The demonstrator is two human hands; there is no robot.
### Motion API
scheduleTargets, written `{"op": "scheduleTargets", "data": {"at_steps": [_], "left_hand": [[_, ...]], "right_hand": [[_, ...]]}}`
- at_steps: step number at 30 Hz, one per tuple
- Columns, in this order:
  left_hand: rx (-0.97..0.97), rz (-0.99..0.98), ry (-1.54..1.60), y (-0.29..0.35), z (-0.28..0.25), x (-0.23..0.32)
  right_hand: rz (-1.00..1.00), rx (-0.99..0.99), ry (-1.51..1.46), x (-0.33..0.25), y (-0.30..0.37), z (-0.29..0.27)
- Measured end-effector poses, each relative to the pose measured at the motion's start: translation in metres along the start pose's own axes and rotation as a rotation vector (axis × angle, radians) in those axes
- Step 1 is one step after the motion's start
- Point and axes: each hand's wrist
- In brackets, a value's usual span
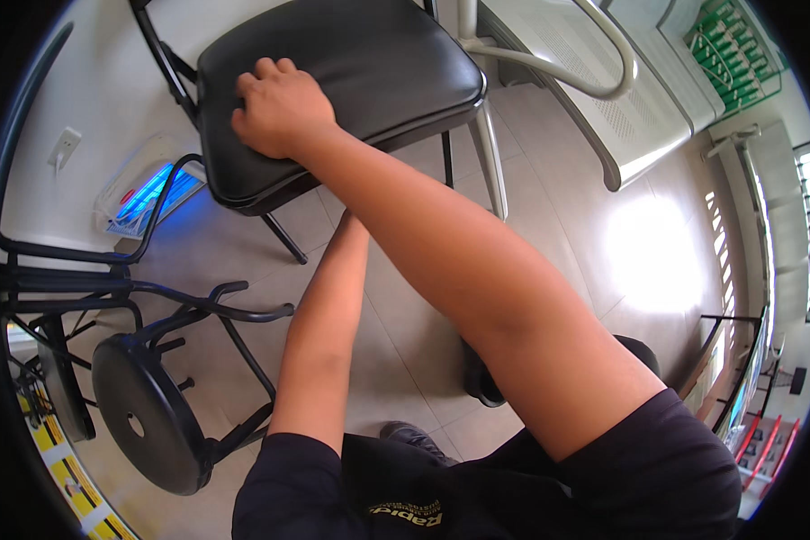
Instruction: The person wipes the metal frame and seat of several black chairs using a white cloth. They lift and reposition each chair to access different sides, then return them to their original locations around a round table.
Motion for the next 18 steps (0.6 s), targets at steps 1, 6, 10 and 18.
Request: {"op": "scheduleTargets", "data": {"at_steps": [1, 6, 10, 18], "left_hand": [[-0.128, -0.016, 0.229, 0.017, -0.036, 0.044], [-0.215, -0.158, 1.333, 0.067, -0.113, 0.035], [-0.238, -0.253, 1.573, 0.09, -0.134, 0.008], [-0.305, -0.205, 1.693, 0.106, -0.189, 0.068]], "right_hand": [[0.028, -0.006, -0.002, 0.01, 0.003, -0.008], [0.005, 0.042, -0.358, -0.032, 0.004, -0.018], [0.225, 0.373, -0.79, -0.036, 0.13, -0.096], [0.734, 0.248, -0.811, 0.014, 0.226, -0.073]]}}
Point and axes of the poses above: each hand's wrist, its own y-axis away from the middle knuckle, its own z-axis out of the palm, x = y × z, and after that the axes turned 14 degrees about -y, right-handed
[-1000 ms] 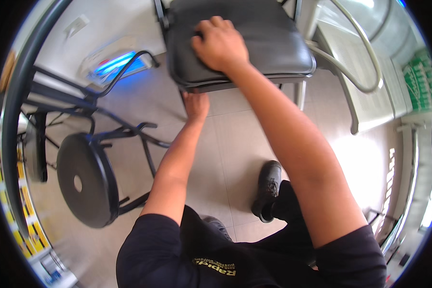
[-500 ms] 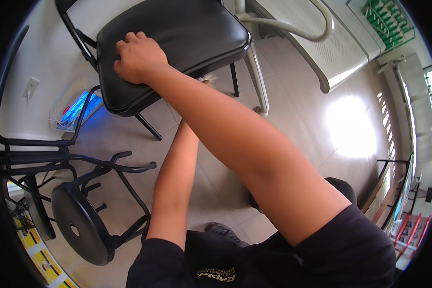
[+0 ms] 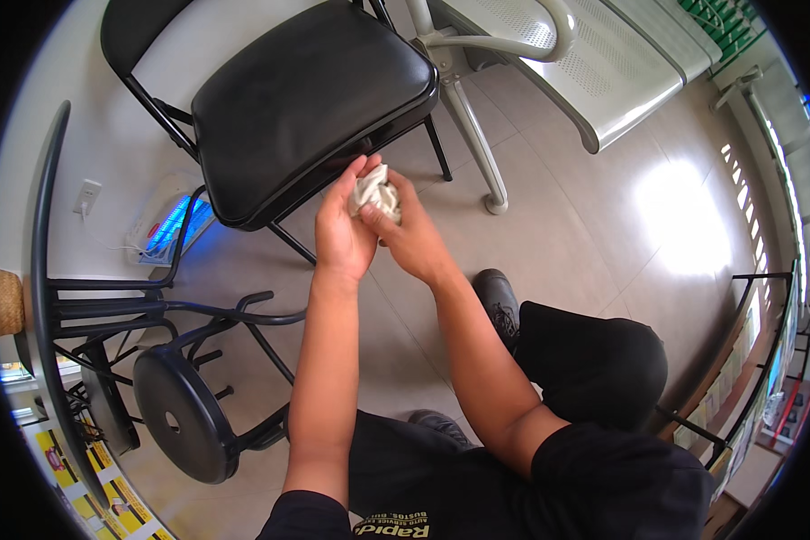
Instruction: The person wipes the metal frame and seat of several black chairs using a white cloth. They lift and reposition each chair to access different sides, then return them to their original locations around a round table.
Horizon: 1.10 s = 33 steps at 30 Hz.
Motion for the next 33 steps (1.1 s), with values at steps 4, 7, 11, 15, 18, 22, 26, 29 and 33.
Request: {"op": "scheduleTargets", "data": {"at_steps": [4, 7, 11, 15, 18, 22, 26, 29, 33], "left_hand": [[0.037, -0.101, 0.065, -0.006, 0.021, 0.016], [0.177, -0.058, -0.092, -0.01, 0.011, 0.011], [0.269, -0.031, -0.143, 0.012, -0.01, 0.008], [0.277, -0.046, -0.197, 0.049, -0.041, 0.016], [0.274, -0.069, -0.242, 0.069, -0.047, 0.025], [0.269, -0.063, -0.345, 0.097, -0.056, 0.035], [0.405, -0.221, -0.596, 0.128, -0.05, 0.061], [0.574, -0.099, -1.202, 0.147, -0.046, 0.082], [0.43, 0.479, -1.35, 0.105, 0.024, 0.099]], "right_hand": [[0.075, 0.184, -0.434, -0.01, -0.008, -0.015], [0.068, 0.318, -0.634, -0.013, -0.014, -0.031], [0.004, 0.433, -0.737, -0.006, -0.026, -0.064], [0.003, 0.584, -0.529, 0.018, -0.03, -0.08], [0.058, 0.647, -0.295, 0.038, -0.032, -0.084], [0.019, 0.474, -0.45, 0.053, -0.043, -0.094], [-0.212, 0.415, -0.14, 0.031, -0.07, -0.082], [-0.404, 0.376, -0.024, -0.018, -0.1, -0.044], [-0.421, 0.305, -0.025, -0.025, -0.163, -0.026]]}}
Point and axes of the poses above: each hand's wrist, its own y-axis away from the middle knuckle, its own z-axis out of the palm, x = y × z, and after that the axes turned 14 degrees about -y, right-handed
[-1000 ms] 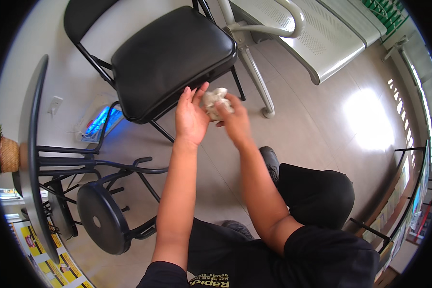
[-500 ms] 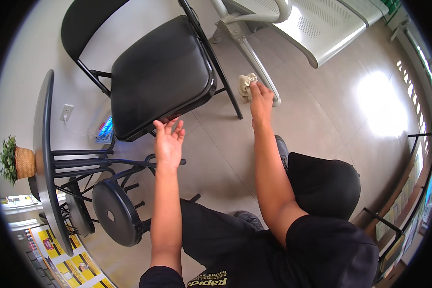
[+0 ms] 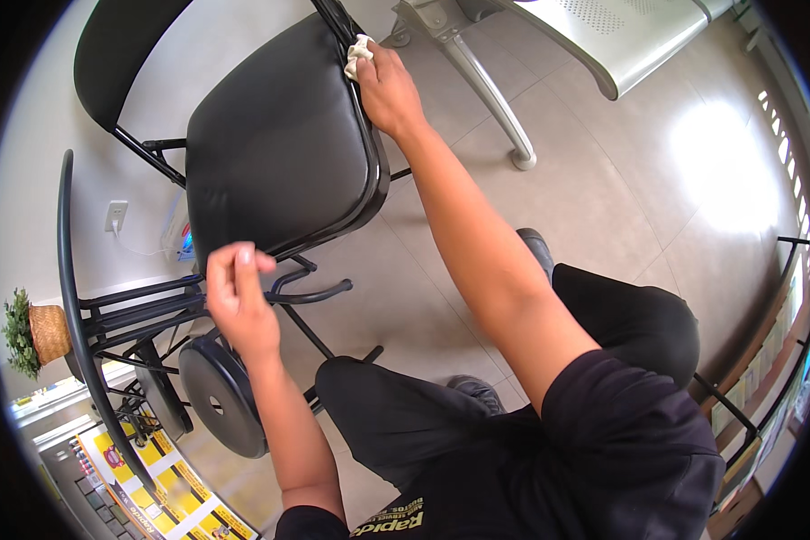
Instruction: The person wipes the metal frame and seat of several black chairs using a white cloth. They lift and reposition each chair to access different sides, then return them to their original locations around a round table.
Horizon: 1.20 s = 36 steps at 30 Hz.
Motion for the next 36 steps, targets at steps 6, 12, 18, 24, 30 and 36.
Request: {"op": "scheduleTargets", "data": {"at_steps": [6, 12, 18, 24, 30, 36], "left_hand": [[-0.057, 0.288, -0.122, -0.053, 0.058, 0.022], [0.063, 0.572, -0.297, -0.059, 0.113, 0.03], [0.071, 0.592, -0.305, -0.056, 0.117, 0.02], [0.085, 0.616, -0.331, -0.057, 0.115, 0.019], [0.066, 0.58, -0.306, -0.056, 0.118, 0.018], [0.065, 0.58, -0.304, -0.059, 0.119, 0.02]], "right_hand": [[-0.17, -0.073, 0.025, 0.059, 0.03, -0.01], [-0.112, -0.022, 0.234, 0.128, 0.137, -0.041], [0.052, 0.004, 0.242, 0.124, 0.151, -0.048], [0.031, 0.14, 0.145, 0.085, 0.109, -0.053], [0.024, -0.077, 0.123, 0.096, 0.107, -0.032], [0.132, 0.025, 0.402, 0.184, 0.206, -0.054]]}}
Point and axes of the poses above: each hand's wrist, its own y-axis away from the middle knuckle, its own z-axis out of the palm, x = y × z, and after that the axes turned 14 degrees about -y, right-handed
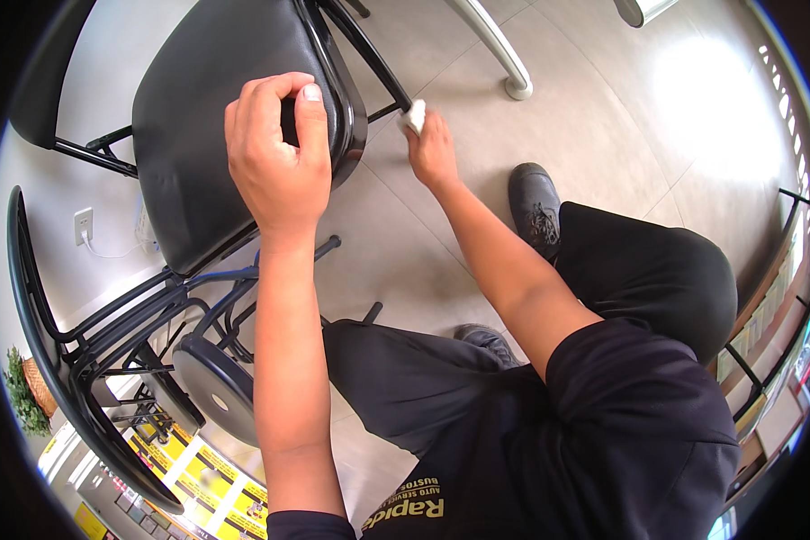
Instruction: The person wipes the metal frame and seat of several black chairs using a white cloth. They lift and reposition each chair to access different sides, then return them to their original locations around a round table.
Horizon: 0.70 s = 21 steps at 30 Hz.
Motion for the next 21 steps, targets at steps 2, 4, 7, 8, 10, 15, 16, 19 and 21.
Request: {"op": "scheduleTargets", "data": {"at_steps": [2, 4, 7, 8, 10, 15, 16, 19, 21], "left_hand": [[-0.011, -0.012, -0.001, 0.002, 0.0, 0.002], [-0.016, -0.036, -0.017, 0.007, -0.003, -0.003], [0.007, -0.018, 0.027, 0.005, 0.0, -0.006], [0.016, -0.012, 0.018, 0.005, 0.001, -0.007], [0.028, 0.014, 0.02, 0.004, 0.004, -0.004], [0.02, -0.047, 0.05, 0.013, -0.001, -0.009], [0.015, -0.058, 0.061, 0.013, -0.002, -0.008], [0.021, -0.021, 0.051, 0.005, 0.0, -0.004], [0.043, -0.011, 0.069, 0.002, -0.001, -0.003]], "right_hand": [[0.102, -0.034, 0.113, 0.033, 0.032, -0.008], [0.226, -0.184, 0.271, 0.038, 0.05, -0.021], [0.399, -0.231, 0.306, 0.026, 0.028, -0.012], [0.42, -0.19, 0.28, 0.014, 0.021, -0.009], [0.261, -0.17, 0.194, 0.004, -0.006, -0.012], [-0.029, -0.071, -0.023, -0.052, -0.03, -0.008], [-0.026, -0.058, -0.011, -0.053, -0.029, -0.004], [-0.109, -0.007, 0.024, -0.015, -0.01, -0.004], [0.028, -0.109, 0.146, 0.018, 0.012, -0.01]]}}
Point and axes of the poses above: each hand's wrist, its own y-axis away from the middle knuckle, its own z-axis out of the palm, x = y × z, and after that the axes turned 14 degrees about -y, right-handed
